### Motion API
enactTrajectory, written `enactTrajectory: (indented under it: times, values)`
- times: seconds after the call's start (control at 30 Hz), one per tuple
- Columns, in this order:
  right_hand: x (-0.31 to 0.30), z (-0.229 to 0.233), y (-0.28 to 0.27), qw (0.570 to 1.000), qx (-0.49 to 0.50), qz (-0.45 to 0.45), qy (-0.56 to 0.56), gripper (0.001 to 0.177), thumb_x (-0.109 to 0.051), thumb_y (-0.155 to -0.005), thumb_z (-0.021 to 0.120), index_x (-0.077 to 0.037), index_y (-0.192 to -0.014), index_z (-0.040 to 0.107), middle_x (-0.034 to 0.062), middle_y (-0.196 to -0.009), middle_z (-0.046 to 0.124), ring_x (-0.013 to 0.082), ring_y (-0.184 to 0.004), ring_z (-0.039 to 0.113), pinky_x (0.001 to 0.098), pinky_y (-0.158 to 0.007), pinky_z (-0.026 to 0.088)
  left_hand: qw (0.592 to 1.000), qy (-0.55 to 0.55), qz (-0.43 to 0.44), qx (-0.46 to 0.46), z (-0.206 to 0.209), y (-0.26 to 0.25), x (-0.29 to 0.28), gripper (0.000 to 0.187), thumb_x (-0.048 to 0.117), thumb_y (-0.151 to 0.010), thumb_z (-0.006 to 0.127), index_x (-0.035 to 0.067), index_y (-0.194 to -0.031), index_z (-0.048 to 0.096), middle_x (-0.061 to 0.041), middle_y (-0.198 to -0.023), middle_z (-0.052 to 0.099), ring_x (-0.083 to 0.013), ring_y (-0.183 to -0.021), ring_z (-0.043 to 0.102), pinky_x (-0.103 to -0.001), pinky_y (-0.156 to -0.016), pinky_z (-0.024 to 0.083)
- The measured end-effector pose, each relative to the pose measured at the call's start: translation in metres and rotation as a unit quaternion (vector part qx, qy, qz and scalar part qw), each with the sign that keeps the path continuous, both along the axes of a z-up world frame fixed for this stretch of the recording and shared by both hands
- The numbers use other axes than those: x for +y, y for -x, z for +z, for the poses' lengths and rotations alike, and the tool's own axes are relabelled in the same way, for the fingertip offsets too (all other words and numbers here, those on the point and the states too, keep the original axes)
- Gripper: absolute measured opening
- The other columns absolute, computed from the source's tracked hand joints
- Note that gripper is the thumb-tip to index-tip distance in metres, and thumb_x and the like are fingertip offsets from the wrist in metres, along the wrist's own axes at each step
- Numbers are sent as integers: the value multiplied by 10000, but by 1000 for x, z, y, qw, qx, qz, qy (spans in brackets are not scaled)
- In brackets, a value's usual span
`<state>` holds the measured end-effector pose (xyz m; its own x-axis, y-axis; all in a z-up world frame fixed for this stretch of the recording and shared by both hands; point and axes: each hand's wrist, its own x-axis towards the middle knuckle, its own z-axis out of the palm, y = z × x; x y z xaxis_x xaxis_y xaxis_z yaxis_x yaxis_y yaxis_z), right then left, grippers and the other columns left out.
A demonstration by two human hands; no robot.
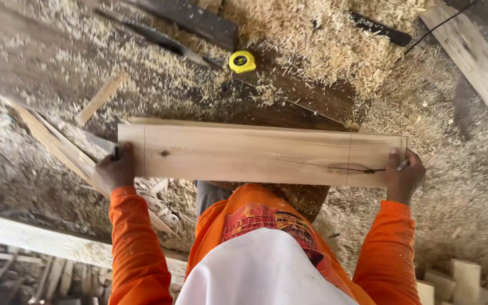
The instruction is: Measuring and marking wooden boards using a tape measure, a square ruler, and a pen.
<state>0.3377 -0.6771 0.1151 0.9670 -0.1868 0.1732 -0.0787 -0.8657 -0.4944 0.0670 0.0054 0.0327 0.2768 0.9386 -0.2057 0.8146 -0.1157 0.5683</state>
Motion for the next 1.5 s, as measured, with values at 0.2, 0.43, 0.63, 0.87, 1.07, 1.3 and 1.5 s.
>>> enactTrajectory:
  times: [0.2,0.43,0.63,0.87,1.07,1.3,1.5]
  values:
    - [5,-13,4,998,-57,5,-19,342,-276,-1015,802,48,-1104,742,128,-977,704,229,-846,659,376,-754,528,997,-46,59,20,-31,5,15,558,591,-802,878,39,-812,795,-70,-667,728,-185,-606,717,-364,-599,564]
    - [13,16,18,1000,-19,-11,6,306,-286,-1046,814,12,-1084,760,113,-884,714,218,-810,658,368,-726,525,994,-71,58,66,42,11,27,545,591,-919,844,62,-816,768,-28,-726,738,-165,-609,720,-309,-653,571]
    - [20,47,-36,995,-28,-83,-56,265,-273,-1103,715,-17,-1127,779,37,-845,675,117,-718,597,256,-623,455,968,-205,-45,-139,187,-102,33,319,310,-1073,837,64,-883,764,9,-776,727,-69,-606,657,-245,-616,538]
    - [1,-12,-179,903,-112,-26,-414,272,-195,-1103,729,-29,-1274,599,27,-1189,701,135,-1054,702,301,-937,631,860,-258,-304,-319,138,-388,120,311,173,-980,793,28,-729,681,-95,-731,730,-108,-646,634,-289,-583,465]
    - [-50,-84,-239,924,-119,-23,-362,307,-86,-1114,707,27,-1387,623,128,-1301,722,205,-1100,740,369,-988,688,902,-257,-271,-219,86,-504,112,286,288,-991,692,94,-788,750,-71,-701,768,-131,-577,672,-318,-529,523]
    - [-46,-79,-244,938,-60,-87,-331,344,-180,-1112,759,-39,-1394,620,105,-1337,736,186,-1120,773,333,-957,685,933,-205,-284,-84,38,-514,95,317,344,-1088,548,105,-952,706,-89,-799,742,-184,-664,704,-349,-608,597]
    - [-55,-72,-228,974,-60,-96,-195,412,-313,-1090,774,-5,-1328,637,170,-1272,700,266,-1091,747,366,-907,659,882,-284,-260,-273,131,-424,-28,459,493,-1074,685,70,-896,686,-123,-955,717,-219,-831,680,-398,-681,628]
